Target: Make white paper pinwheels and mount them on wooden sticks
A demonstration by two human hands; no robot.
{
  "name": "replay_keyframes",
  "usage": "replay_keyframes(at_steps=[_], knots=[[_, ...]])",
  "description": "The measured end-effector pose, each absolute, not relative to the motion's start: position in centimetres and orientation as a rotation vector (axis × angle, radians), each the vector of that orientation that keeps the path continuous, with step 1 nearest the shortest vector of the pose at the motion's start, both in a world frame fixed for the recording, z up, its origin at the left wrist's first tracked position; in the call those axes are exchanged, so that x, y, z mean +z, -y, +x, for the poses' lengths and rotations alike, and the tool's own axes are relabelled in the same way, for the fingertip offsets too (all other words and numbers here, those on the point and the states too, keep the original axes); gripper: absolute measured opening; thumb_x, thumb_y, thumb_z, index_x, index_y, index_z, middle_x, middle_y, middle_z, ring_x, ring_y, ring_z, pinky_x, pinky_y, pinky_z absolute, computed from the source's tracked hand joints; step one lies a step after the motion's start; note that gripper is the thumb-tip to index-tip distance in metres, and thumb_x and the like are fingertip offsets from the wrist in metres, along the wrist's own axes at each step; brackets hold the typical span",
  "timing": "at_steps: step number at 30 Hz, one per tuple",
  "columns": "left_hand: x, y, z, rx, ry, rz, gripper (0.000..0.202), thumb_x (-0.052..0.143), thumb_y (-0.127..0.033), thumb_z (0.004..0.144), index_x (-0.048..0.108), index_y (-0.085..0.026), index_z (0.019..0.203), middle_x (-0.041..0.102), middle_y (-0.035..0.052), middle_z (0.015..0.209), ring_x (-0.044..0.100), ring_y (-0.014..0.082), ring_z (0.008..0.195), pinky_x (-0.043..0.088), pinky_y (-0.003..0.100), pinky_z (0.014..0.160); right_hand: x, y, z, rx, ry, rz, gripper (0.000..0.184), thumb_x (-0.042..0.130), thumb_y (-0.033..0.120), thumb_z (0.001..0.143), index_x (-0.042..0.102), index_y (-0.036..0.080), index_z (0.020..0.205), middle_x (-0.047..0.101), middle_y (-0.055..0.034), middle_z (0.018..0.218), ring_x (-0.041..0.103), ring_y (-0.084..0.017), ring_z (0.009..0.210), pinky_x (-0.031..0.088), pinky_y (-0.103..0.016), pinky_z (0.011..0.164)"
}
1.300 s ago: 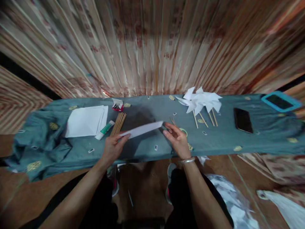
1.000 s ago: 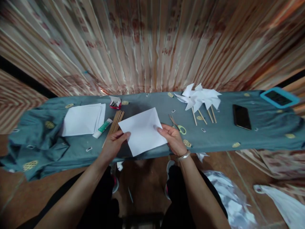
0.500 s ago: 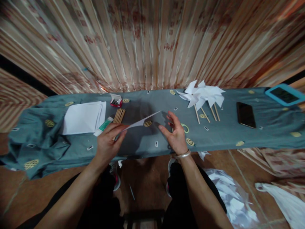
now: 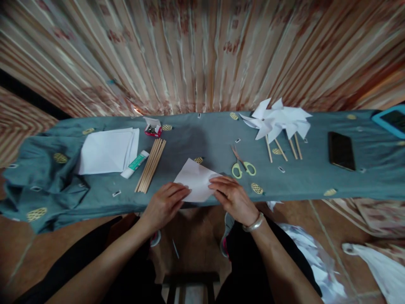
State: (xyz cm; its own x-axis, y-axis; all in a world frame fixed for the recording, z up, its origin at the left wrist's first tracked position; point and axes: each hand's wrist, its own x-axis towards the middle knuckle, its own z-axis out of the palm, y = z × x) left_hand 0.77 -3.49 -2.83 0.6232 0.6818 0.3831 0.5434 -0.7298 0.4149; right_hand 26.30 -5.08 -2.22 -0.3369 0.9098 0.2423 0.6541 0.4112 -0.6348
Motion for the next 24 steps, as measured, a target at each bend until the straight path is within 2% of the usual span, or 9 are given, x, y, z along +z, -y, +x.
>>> replay_keyframes(at_steps=[3, 8, 12, 17, 21, 24], knots=[[-3.0, 3.5, 0.6, 0.766, -1.067, 2.479, 0.029, 0.05, -0.02, 0.094, 0.059, -0.014, 0.121, 0.07, 0.0105, 0.102, 0.064, 0.0217, 0.093, 0.057, 0.037, 0.082, -2.3, 4.8, 25.7, 0.684, 1.979, -1.421, 0.023, 0.056, 0.03, 0.092, 0.071, 0.023, 0.108, 0.075, -0.0066, 0.107, 0.069, -0.022, 0.103, 0.053, -0.041, 0.096], [-3.9, 3.3, 0.2, 0.773, -1.23, 2.269, 0.048, 0.048, -0.028, 0.096, 0.04, -0.017, 0.142, 0.07, 0.0115, 0.106, 0.069, 0.0215, 0.092, 0.058, 0.037, 0.082, -3.0, 3.3, 24.3, 0.717, 1.764, -1.585, 0.038, 0.057, 0.039, 0.09, 0.063, 0.021, 0.123, 0.07, -0.0088, 0.122, 0.066, -0.025, 0.112, 0.052, -0.041, 0.098], [-4.1, 3.0, -0.1, 0.808, -1.234, 2.174, 0.056, 0.05, -0.027, 0.095, 0.03, -0.018, 0.147, 0.064, 0.0148, 0.125, 0.067, 0.0219, 0.106, 0.057, 0.037, 0.088, -3.6, 2.0, 23.4, 0.709, 1.711, -1.604, 0.039, 0.058, 0.039, 0.088, 0.064, 0.023, 0.123, 0.071, -0.0074, 0.119, 0.067, -0.026, 0.11, 0.054, -0.041, 0.096], [-3.0, 3.7, 0.3, 0.844, -1.253, 2.41, 0.055, 0.05, -0.019, 0.094, 0.033, -0.018, 0.145, 0.046, 0.0183, 0.147, 0.044, 0.0272, 0.136, 0.044, 0.048, 0.107, -3.9, 1.6, 22.8, 0.654, 1.688, -1.649, 0.039, 0.059, 0.037, 0.086, 0.064, 0.023, 0.122, 0.073, -0.0077, 0.114, 0.07, -0.027, 0.103, 0.056, -0.042, 0.091], [-3.0, 5.7, 1.4, 0.615, -1.093, 2.717, 0.048, 0.046, -0.015, 0.093, 0.04, -0.011, 0.14, 0.045, 0.0185, 0.148, 0.031, 0.0275, 0.145, 0.032, 0.051, 0.115, -4.0, 1.7, 22.3, 0.582, 1.695, -1.684, 0.041, 0.057, 0.036, 0.087, 0.062, 0.018, 0.123, 0.073, -0.0109, 0.115, 0.07, -0.028, 0.104, 0.055, -0.042, 0.093], [-3.5, 6.9, 2.0, 0.436, -1.131, 2.768, 0.053, 0.048, -0.021, 0.093, 0.036, -0.007, 0.143, 0.04, 0.0204, 0.151, 0.024, 0.03, 0.147, 0.023, 0.058, 0.117, -4.3, 1.7, 22.1, 0.523, 1.717, -1.699, 0.042, 0.056, 0.036, 0.087, 0.062, 0.016, 0.123, 0.073, -0.0123, 0.111, 0.07, -0.029, 0.102, 0.054, -0.043, 0.091]])
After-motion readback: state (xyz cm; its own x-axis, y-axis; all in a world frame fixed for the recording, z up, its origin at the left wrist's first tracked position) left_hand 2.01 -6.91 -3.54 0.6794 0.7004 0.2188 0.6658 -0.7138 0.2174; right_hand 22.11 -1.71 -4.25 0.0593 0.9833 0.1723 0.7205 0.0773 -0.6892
